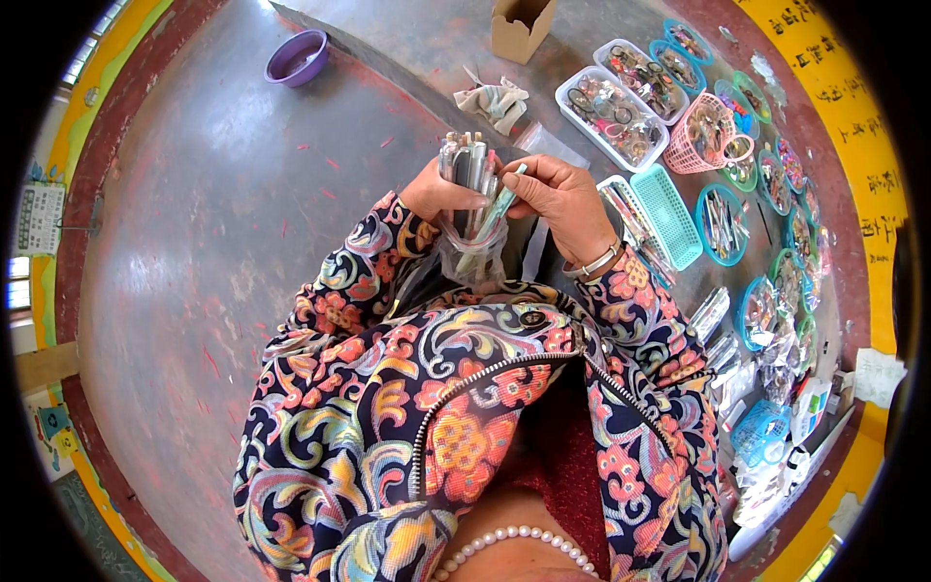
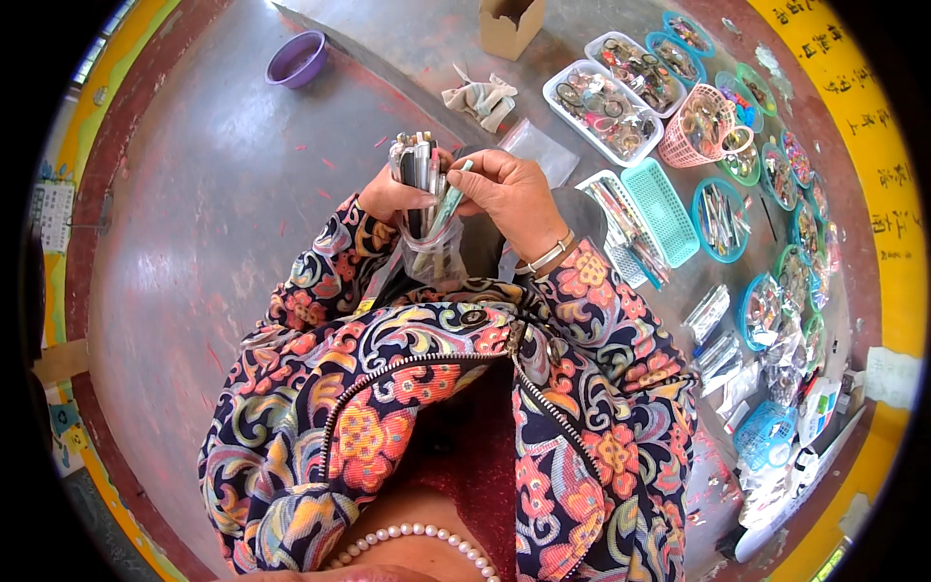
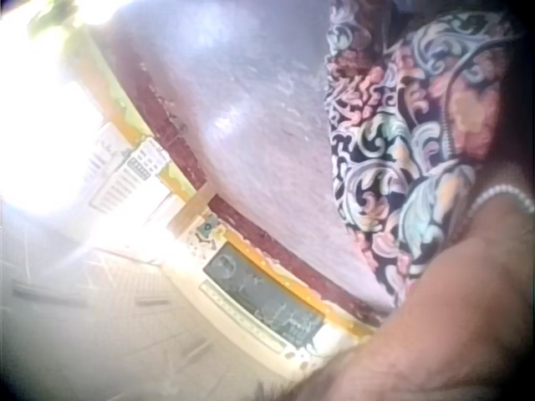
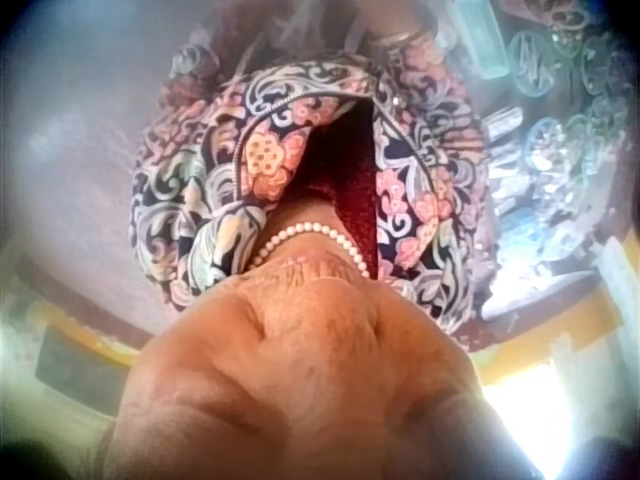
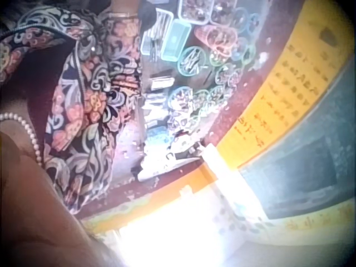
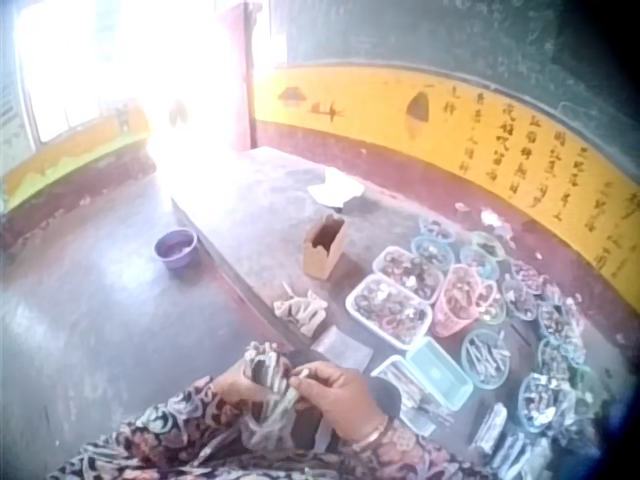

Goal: The person sits on the floor and repeatedly picks small cylindrical craft items from a clear container, places them into a plastic bag, and seals the bag. The person handles the items one at a time and uses both hands to manipulate the bag and items.

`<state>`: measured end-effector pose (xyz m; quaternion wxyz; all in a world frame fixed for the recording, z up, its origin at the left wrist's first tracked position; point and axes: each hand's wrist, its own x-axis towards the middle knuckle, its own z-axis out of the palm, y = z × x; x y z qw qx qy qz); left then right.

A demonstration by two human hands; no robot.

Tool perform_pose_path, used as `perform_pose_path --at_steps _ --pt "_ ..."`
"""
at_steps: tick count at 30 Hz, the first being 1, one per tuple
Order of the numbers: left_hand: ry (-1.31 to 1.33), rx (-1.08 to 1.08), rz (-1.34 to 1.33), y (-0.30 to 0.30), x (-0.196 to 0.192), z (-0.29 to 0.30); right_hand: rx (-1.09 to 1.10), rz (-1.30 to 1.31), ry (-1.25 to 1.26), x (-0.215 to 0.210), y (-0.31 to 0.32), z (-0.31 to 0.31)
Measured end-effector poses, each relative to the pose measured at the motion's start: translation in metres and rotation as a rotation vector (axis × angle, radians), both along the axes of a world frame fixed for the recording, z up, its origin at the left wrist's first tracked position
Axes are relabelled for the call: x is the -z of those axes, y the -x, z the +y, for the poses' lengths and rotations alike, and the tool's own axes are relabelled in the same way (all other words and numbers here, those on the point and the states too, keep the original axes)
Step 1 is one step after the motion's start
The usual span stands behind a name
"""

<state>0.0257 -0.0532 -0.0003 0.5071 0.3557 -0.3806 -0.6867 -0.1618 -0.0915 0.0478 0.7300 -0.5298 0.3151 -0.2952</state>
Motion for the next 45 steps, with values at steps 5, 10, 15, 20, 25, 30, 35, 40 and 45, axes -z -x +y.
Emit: perform_pose_path --at_steps 5,10,15,20,25,30,35,40,45 --pt "-0.04 0.114 -0.066 -0.003 0.004 0.001 0.239 -0.08 -0.08 0.001 0.011 -0.009" --pt "-0.196 0.138 0.212 -0.002 0.026 0.013 0.471 -0.417 -0.342 0.018 0.046 -0.034" --pt "-0.261 0.075 0.276 0.003 0.034 0.027 0.51 -0.518 -0.511 0.037 0.063 -0.037" --pt "-0.285 0.087 0.303 0.004 0.034 0.029 0.43 -0.595 -0.49 0.043 0.07 -0.037" --pt "-0.282 0.082 0.289 0.002 0.037 0.029 0.334 -0.651 -0.44 0.041 0.071 -0.034" --pt "-0.297 0.06 0.275 0.006 0.03 0.031 0.386 -0.671 -0.422 0.036 0.072 -0.032" --pt "-0.294 0.051 0.272 0.006 0.027 0.033 0.66 -0.67 -0.408 0.065 0.117 -0.062" --pt "-0.306 0.047 0.269 0.008 0.025 0.032 1.067 -0.406 -0.438 0.152 0.216 -0.09" --pt "-0.334 0.053 0.25 0.008 0.027 0.034 1.169 -0.236 -0.671 0.274 0.258 -0.079"
